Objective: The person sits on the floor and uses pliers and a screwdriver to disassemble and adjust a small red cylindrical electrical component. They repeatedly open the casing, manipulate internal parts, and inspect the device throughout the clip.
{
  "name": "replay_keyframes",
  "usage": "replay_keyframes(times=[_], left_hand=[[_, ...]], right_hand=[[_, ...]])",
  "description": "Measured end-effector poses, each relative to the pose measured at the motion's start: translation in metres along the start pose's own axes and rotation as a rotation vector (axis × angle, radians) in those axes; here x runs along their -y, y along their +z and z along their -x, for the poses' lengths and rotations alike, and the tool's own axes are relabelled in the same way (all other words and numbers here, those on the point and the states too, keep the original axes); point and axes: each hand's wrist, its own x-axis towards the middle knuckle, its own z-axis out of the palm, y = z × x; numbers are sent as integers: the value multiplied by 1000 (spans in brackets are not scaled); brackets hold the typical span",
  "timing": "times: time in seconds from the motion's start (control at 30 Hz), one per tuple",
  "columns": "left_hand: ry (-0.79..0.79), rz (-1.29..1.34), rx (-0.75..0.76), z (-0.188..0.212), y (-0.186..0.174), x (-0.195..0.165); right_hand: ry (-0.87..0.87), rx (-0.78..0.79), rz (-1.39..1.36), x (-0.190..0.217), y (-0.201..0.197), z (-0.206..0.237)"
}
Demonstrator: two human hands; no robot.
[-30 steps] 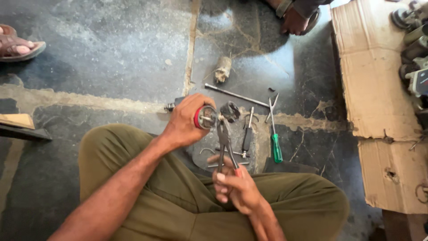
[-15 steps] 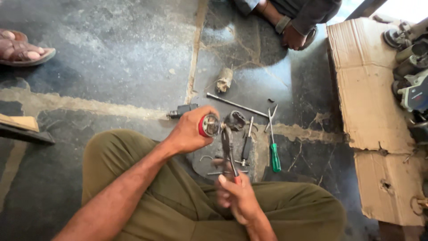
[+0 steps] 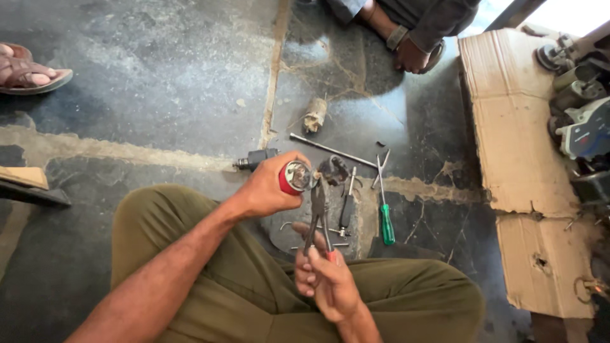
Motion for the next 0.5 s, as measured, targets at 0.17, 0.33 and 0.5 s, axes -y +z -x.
replay_keyframes(times=[0.17,0.33,0.5], left_hand=[[-109,-272,-137,1,9,3],[-123,-223,-73,-3,8,6],[-56,-119,-95,-1,6,4]], right_hand=[[-543,-199,431,3,-1,-13],[225,-109,96,13,-4,0],[-326,112,-112,19,2,1]])
